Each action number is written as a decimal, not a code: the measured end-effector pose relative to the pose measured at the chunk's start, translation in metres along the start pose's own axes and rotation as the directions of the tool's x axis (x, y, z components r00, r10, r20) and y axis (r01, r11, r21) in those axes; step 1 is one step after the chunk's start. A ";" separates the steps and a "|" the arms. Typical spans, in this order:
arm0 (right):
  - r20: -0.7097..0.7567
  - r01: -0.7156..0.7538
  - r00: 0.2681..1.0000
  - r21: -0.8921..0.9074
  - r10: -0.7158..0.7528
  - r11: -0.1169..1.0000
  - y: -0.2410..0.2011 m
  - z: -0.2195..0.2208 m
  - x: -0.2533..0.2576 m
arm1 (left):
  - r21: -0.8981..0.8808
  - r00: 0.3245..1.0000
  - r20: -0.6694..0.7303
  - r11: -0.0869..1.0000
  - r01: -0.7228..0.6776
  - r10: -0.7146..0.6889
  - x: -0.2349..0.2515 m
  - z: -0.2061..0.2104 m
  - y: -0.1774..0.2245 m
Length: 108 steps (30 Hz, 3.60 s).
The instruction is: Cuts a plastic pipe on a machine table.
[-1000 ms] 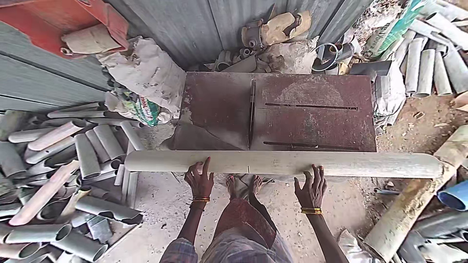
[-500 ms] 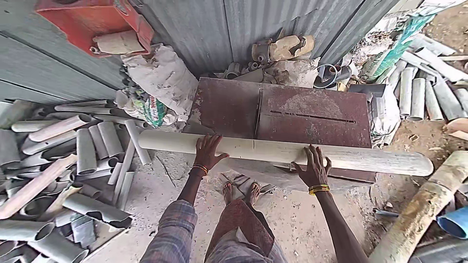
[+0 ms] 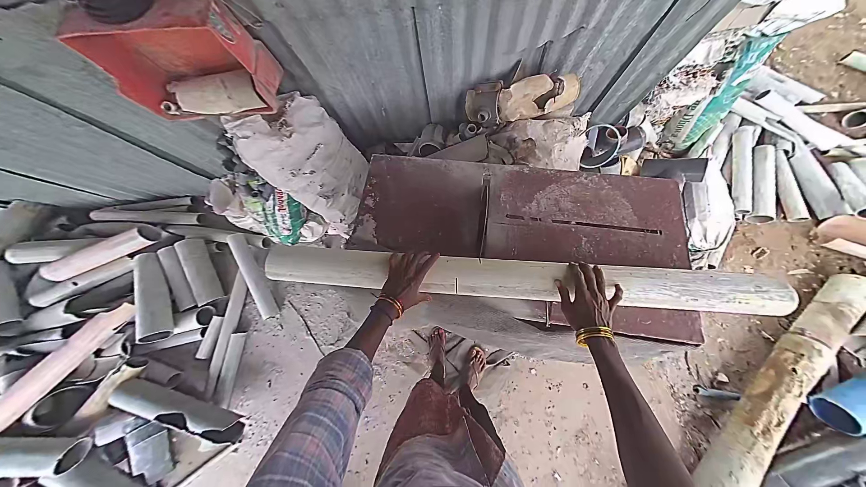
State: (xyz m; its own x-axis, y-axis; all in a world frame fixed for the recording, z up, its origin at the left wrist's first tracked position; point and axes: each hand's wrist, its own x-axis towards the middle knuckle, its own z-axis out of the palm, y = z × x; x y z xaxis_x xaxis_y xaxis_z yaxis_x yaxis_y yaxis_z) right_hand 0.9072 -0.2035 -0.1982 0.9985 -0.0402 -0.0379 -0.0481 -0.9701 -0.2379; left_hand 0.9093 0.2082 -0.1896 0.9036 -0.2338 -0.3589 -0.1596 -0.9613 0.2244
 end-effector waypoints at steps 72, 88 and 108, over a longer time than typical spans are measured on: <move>0.039 -0.295 0.955 0.038 0.294 0.955 -0.046 0.015 0.102 | -0.053 0.949 -0.283 0.990 0.128 -0.138 0.050 0.005 -0.005; -0.039 -0.044 0.998 0.021 0.044 0.999 -0.041 0.026 0.064 | -0.086 0.954 -0.165 0.967 0.240 -0.252 0.072 -0.009 0.002; 0.101 -0.168 0.980 -0.041 0.172 0.985 -0.048 0.022 0.082 | -0.077 0.966 -0.109 0.971 0.225 -0.233 0.087 -0.014 -0.002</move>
State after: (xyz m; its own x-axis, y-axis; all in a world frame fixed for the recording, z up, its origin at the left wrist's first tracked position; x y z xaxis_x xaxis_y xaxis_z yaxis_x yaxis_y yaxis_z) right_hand 0.9908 -0.1549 -0.2109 0.9675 -0.1816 -0.1761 -0.2142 -0.9586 -0.1879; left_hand 0.9937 0.1920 -0.2087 0.9538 0.0135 -0.3002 0.0790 -0.9751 0.2071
